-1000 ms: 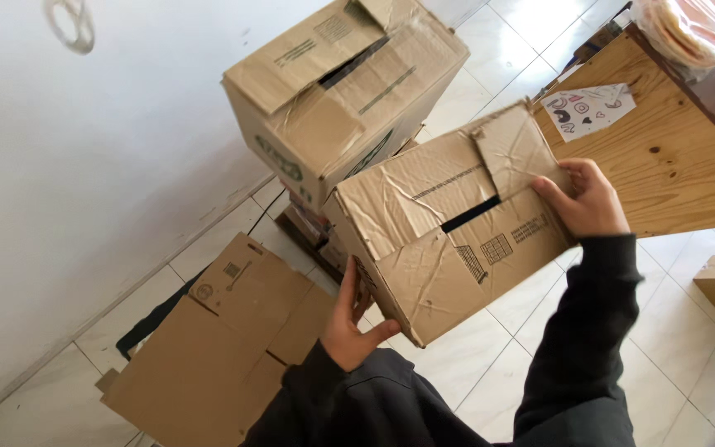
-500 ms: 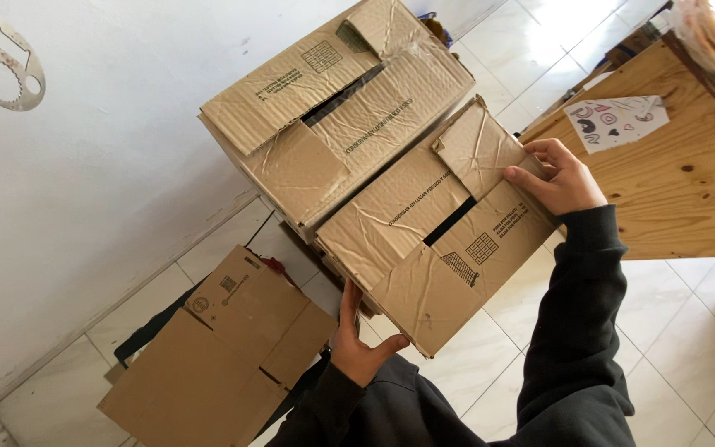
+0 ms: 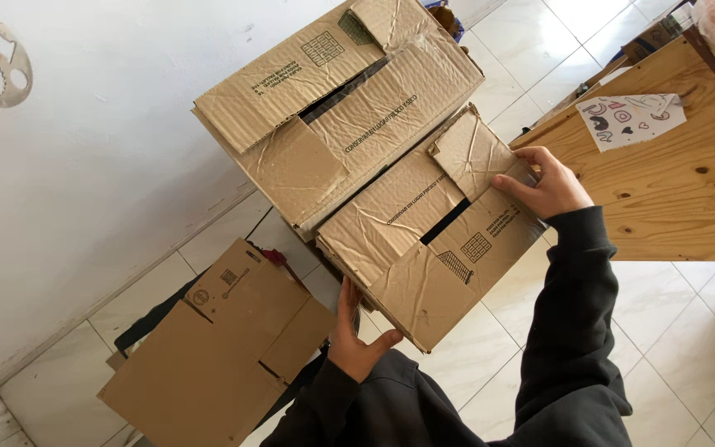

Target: The person folds several cardboard boxes by hand and stacks them on top of each other.

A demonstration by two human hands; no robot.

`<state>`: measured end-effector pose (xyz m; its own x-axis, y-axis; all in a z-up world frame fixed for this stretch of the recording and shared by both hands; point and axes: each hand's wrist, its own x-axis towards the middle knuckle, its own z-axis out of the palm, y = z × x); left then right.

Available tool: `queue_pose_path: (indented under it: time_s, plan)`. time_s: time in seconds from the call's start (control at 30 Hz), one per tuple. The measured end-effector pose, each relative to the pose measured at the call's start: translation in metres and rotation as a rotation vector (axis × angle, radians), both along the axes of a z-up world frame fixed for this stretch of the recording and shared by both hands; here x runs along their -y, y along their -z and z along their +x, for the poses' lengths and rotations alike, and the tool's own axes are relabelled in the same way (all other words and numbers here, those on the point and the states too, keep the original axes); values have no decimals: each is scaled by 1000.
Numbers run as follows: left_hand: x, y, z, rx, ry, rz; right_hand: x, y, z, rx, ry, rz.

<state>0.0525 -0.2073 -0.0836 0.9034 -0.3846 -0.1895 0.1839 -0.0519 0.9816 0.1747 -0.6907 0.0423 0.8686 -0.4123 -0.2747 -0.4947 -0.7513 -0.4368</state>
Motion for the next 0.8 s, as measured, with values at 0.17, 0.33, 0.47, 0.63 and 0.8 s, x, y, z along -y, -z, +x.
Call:
queue_pose_path:
  time_s: [0.17, 0.33, 0.47, 0.63, 0.8]
  plan:
    - [1, 14, 6, -74, -47, -3, -18, -23, 7, -21, 12, 61]
    - [-42, -16, 41, -84, -135, 187, -37, -36, 3, 37, -34, -30]
    - [-72, -58, 73, 39, -237, 172, -80, -75, 4, 11, -49, 16]
    - [-77, -70, 84, 156, -212, 188, -135, -71, -25, 296, -282, -63]
    - [-60, -75, 89, 559, -263, 254, -232, -69, -58, 497, -520, 49]
